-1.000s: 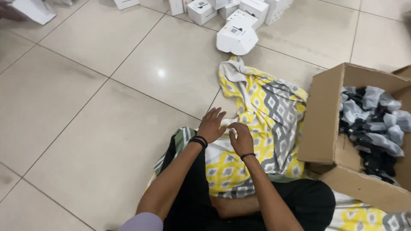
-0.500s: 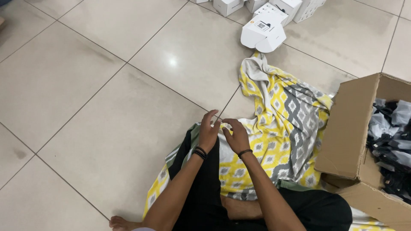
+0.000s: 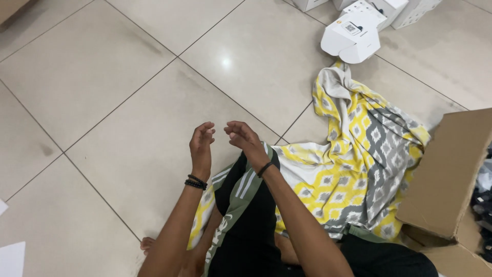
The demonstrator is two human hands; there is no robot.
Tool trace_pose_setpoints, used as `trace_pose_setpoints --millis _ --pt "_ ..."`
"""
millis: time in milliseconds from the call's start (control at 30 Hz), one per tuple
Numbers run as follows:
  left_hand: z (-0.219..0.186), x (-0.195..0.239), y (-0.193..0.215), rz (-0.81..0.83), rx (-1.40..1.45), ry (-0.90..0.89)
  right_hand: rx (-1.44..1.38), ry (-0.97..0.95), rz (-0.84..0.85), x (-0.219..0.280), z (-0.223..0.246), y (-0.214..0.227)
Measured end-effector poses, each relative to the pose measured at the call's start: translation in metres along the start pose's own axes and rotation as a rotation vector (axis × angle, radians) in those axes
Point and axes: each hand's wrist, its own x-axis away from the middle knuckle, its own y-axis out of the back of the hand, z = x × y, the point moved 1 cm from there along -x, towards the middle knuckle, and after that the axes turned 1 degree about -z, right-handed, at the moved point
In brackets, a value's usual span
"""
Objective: The person sits on a patterned cloth on the floor and repeatedly packs small white boxes. They open each box, place a small wrapped item inside, close the box, and set it aside. A large cardboard box containing wrapped items is nearby.
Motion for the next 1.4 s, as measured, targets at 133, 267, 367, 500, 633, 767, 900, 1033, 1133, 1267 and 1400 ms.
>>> trace_pose_setpoints --millis 133,267,367,500,633,767,900,1033,1133,1267,1400 --pt "0.003 0.000 0.025 -0.054 -0.001 0.050 -0.008 -0.015 0.060 -0.011 -0.025 -0.023" --pt "0.015 -0.003 0.040 -0.083 -0.012 0.073 0.030 -0.086 0.036 -0.009 -0.048 -0.025" --pt "0.019 -0.007 0.044 -0.096 -0.035 0.089 0.035 -0.156 -0.018 -0.006 -0.064 -0.015" --pt "0.021 -0.014 0.040 -0.094 -0.046 0.112 -0.056 -0.196 -0.083 -0.006 -0.071 -0.005" --pt "0.039 -0.026 0.034 -0.123 -0.200 0.042 -0.058 -0.110 -0.138 -0.009 -0.075 -0.005" --pt "0.097 -0.053 0.019 -0.238 -0.540 -0.077 0.284 -0.096 -0.444 -0.029 -0.081 0.002" --pt "0.108 -0.061 -0.021 -0.097 -0.854 0.193 0.063 -0.385 -0.557 -0.053 -0.074 0.019" --pt "0.077 -0.083 -0.052 -0.037 -0.823 0.138 -0.117 -0.314 -0.487 -0.045 -0.046 0.048" --pt "0.034 -0.072 -0.088 0.050 -0.652 -0.140 -0.072 -0.064 -0.489 -0.012 -0.010 0.066" --pt "-0.022 -0.029 -0.158 0.202 -0.518 -0.474 -0.147 0.268 -0.700 0.066 0.053 0.088" --pt "-0.042 0.031 -0.221 0.518 -0.565 -0.585 -0.283 0.204 -1.074 0.166 0.059 0.120"
